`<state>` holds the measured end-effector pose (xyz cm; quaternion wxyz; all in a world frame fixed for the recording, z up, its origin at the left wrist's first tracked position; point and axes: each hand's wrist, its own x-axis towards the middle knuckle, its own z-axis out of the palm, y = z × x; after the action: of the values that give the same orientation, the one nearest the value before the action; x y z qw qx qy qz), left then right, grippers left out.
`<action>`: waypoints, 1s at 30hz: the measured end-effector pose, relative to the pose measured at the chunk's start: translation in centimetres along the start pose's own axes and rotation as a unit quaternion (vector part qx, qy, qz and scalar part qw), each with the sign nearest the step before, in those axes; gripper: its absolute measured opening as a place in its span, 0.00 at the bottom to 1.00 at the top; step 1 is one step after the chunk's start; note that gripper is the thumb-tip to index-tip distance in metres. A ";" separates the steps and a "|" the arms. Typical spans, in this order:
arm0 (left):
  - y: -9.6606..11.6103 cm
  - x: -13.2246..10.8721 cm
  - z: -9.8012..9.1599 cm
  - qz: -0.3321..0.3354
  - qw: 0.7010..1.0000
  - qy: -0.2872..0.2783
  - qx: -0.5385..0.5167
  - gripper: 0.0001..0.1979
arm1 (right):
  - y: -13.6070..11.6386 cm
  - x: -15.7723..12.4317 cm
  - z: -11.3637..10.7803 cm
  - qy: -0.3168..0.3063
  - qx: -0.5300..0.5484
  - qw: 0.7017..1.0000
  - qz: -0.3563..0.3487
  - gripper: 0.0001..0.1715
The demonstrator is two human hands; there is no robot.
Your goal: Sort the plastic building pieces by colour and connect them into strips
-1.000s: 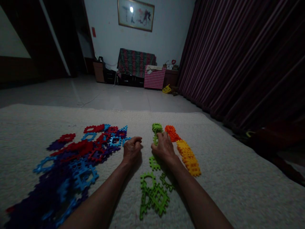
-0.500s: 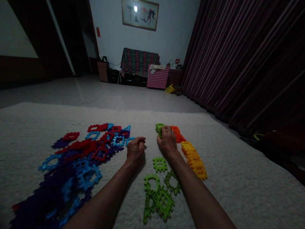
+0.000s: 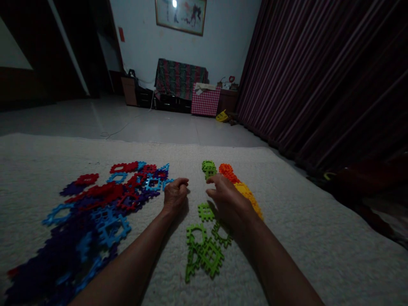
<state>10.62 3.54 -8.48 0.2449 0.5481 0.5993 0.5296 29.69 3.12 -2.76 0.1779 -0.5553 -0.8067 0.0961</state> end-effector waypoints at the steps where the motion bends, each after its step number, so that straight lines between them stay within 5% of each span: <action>1: -0.1 0.0 0.0 0.002 1.000 -0.002 -0.002 0.18 | -0.1 -0.4 -0.5 -0.051 0.016 0.999 0.000 0.18; 5: -0.3 0.1 0.1 0.007 1.000 -0.004 0.003 0.18 | -0.9 -2.2 -1.5 -0.183 0.023 0.981 -0.055 0.24; 12: 0.1 0.0 -0.2 0.008 1.000 -0.002 0.012 0.17 | -1.8 -3.4 -0.8 -0.171 -0.007 0.983 -0.072 0.25; 15: 0.2 0.0 -0.2 0.009 1.000 -0.002 0.010 0.17 | -1.0 -2.4 0.1 -0.100 0.001 0.992 -0.070 0.32; 20: 0.4 0.0 -0.2 -0.006 1.000 -0.003 0.003 0.17 | 0.3 -0.3 2.2 0.121 -0.006 0.992 -0.045 0.36; 30: 0.0 0.1 0.1 -0.003 1.000 -0.005 0.001 0.17 | 2.8 3.0 4.5 0.166 -0.057 0.984 -0.043 0.32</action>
<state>10.65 3.64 -8.46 0.2488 0.5491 0.6002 0.5256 29.33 7.14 -7.32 0.2812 -0.5379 -0.7931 -0.0513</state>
